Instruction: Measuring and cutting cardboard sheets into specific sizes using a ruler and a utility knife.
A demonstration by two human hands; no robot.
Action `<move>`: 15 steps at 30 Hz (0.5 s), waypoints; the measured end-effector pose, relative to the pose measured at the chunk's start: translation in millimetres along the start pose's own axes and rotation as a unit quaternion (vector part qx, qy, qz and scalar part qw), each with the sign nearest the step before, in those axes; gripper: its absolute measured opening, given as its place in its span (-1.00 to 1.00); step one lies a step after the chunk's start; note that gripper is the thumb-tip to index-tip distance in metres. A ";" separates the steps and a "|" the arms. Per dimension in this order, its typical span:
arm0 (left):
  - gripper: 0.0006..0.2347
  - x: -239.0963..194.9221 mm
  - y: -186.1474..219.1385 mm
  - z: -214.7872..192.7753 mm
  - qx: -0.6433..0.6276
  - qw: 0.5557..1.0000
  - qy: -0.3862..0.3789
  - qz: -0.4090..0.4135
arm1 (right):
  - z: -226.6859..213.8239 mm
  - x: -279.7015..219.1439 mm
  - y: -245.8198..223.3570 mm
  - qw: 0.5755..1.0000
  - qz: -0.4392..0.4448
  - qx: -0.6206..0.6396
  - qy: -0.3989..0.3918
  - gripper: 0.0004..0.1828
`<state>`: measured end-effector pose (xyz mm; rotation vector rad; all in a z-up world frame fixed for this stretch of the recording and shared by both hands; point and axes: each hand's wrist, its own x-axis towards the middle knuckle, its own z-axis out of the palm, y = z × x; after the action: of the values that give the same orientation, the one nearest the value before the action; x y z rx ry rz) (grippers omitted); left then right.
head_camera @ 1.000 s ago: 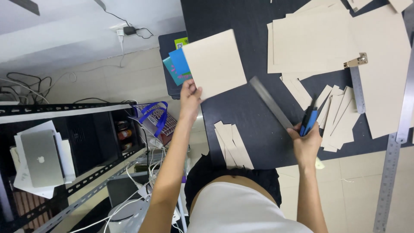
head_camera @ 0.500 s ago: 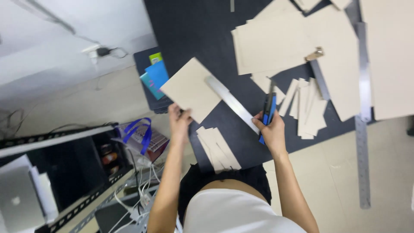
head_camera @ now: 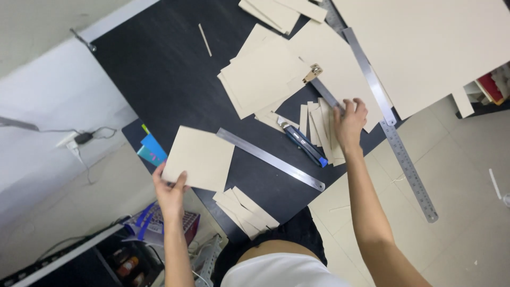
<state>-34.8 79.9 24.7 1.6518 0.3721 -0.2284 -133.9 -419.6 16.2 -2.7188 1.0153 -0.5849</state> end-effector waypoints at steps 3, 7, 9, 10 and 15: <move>-0.53 0.1 -13.8 -9.7 -0.007 1.000 0.025 0.001 | 11.3 33.0 35.2 0.995 0.080 -0.047 0.045 -0.57; -0.62 -14.9 1.1 -19.8 -0.027 0.999 0.033 -0.030 | 59.4 68.2 143.8 0.984 0.090 -0.084 0.125 -0.66; -0.58 -15.0 -8.0 -31.5 -0.059 0.995 0.080 0.021 | 60.8 68.3 162.4 0.986 -0.029 -0.122 0.107 -0.90; -0.58 -12.7 -6.2 -37.1 -0.059 0.995 0.083 0.022 | 58.1 67.4 160.1 0.987 -0.031 -0.119 0.107 -0.90; -0.64 -29.6 27.7 -44.7 -0.106 0.955 0.224 0.163 | 43.0 74.7 170.6 0.904 -0.215 -0.368 -0.027 -0.63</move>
<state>-55.0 118.7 66.3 1.5151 0.4392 0.4290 -164.8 -595.7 -51.6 -3.6519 0.7103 -0.1833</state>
